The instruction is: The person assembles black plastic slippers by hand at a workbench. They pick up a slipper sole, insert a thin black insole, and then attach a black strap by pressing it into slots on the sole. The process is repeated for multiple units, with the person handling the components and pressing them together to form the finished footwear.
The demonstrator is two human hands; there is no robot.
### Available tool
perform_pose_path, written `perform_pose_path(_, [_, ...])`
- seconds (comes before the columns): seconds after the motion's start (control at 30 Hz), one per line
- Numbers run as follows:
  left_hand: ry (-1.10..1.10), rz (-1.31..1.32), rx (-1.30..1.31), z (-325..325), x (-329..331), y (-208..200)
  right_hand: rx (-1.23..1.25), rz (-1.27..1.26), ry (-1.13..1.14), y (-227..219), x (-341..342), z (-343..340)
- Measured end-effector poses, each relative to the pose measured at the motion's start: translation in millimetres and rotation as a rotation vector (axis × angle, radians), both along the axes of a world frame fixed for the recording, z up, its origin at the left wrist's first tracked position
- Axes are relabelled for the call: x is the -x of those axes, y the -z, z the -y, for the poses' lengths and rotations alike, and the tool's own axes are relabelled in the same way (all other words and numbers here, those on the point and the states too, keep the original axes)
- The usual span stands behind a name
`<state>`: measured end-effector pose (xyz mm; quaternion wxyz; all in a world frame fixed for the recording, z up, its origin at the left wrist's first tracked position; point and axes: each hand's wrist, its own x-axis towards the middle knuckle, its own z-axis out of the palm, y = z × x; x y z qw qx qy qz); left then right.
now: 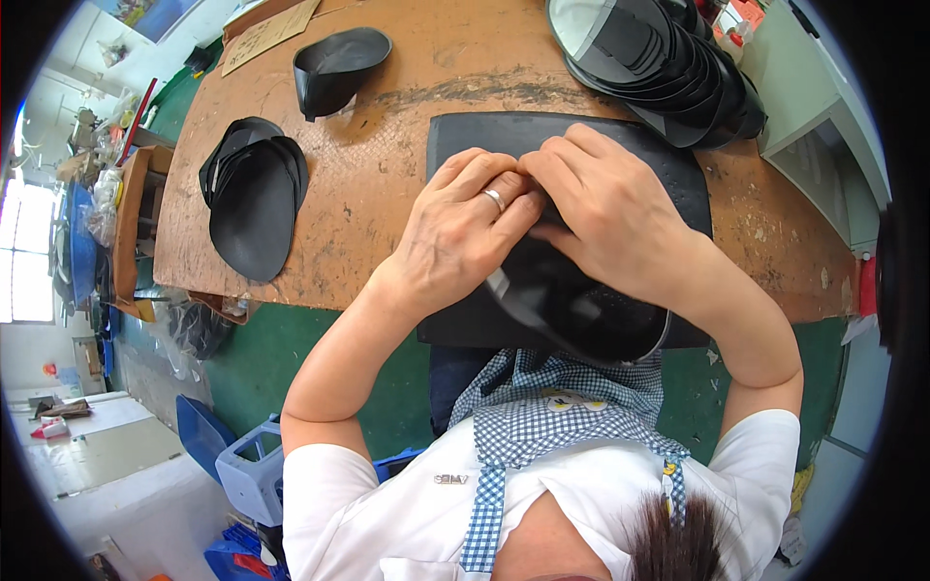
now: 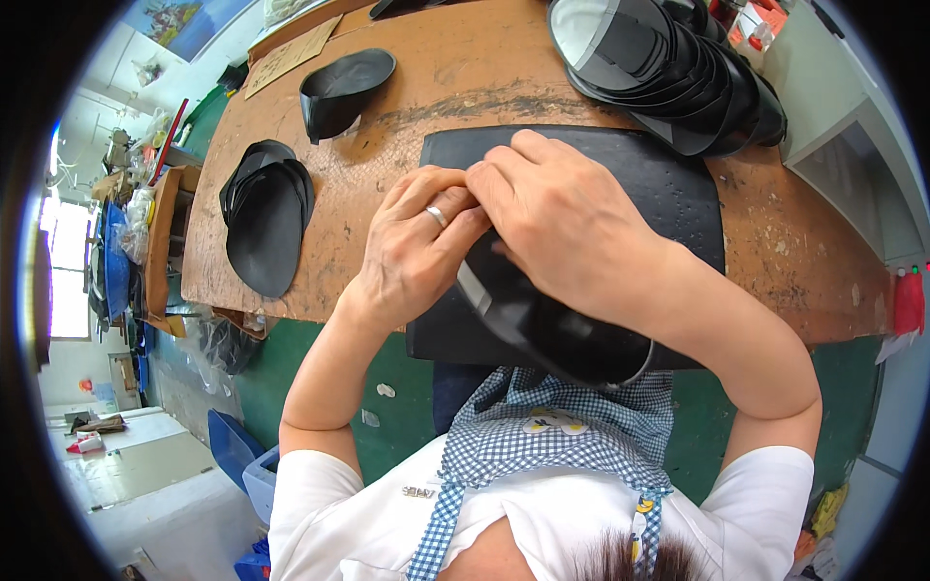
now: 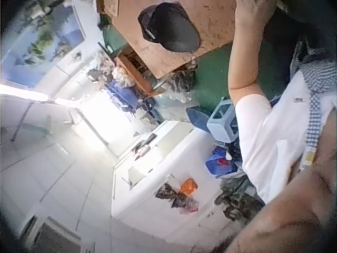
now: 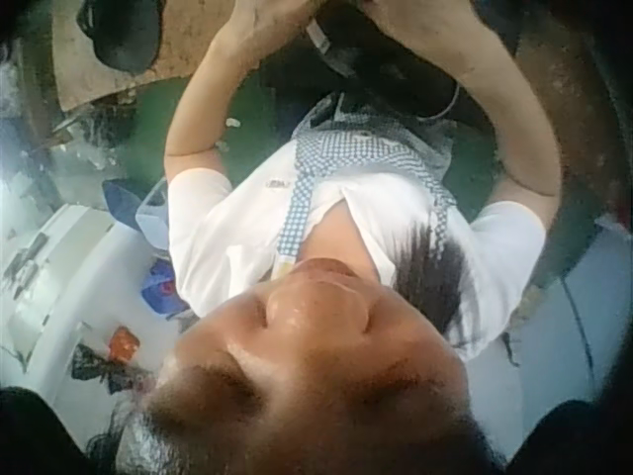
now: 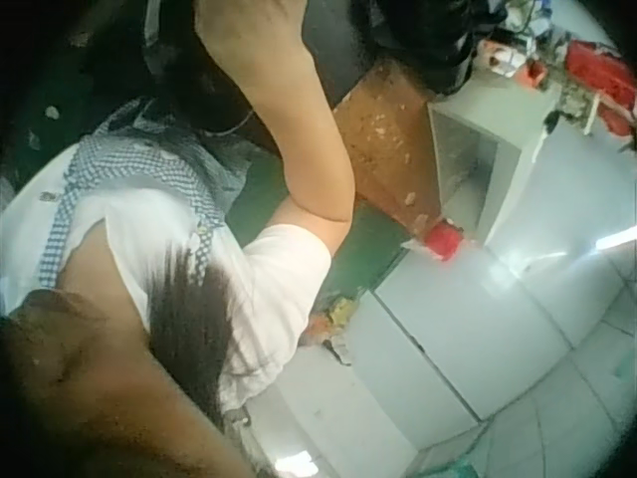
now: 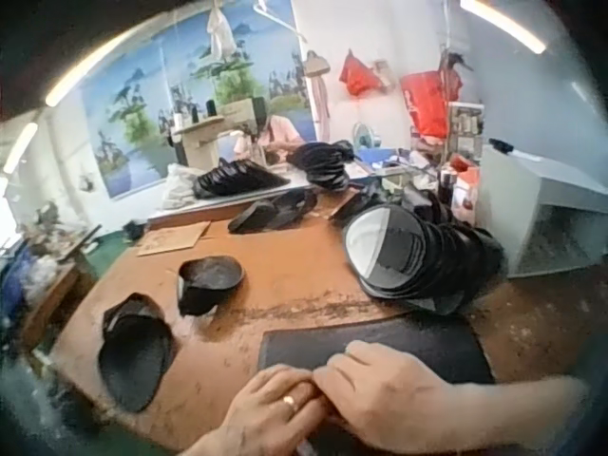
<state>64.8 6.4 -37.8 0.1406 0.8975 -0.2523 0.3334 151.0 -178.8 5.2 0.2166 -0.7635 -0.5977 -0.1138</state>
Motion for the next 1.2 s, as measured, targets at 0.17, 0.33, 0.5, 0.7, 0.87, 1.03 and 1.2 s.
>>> perform_pose_path(0.17, [-0.301, -0.173, 0.534, 7, -12, 23, 0.160, -0.065, 0.136, 42, -17, 8])
perform_pose_path(0.33, [-0.273, -0.912, 1.174, -19, -7, 53, 0.028, -0.544, 0.185, 53, -28, 18])
perform_pose_path(0.5, [-0.273, -0.926, 1.227, -30, -15, 72, -0.128, -0.511, -0.191, 65, -15, 22])
perform_pose_path(0.7, [-0.443, -0.784, 0.626, -19, -32, 72, -0.141, -0.646, -0.744, 43, 35, 35])
perform_pose_path(0.87, [-0.225, -0.801, 0.585, -9, -46, 67, -0.183, -0.789, -0.755, 31, 41, 42])
perform_pose_path(1.03, [-0.138, -0.497, 0.493, -7, -40, 51, -0.134, -0.945, 0.009, 44, 15, 47])
perform_pose_path(1.2, [0.279, -1.091, 0.999, -29, -8, 33, -0.270, -1.189, 0.074, 64, 7, 53])
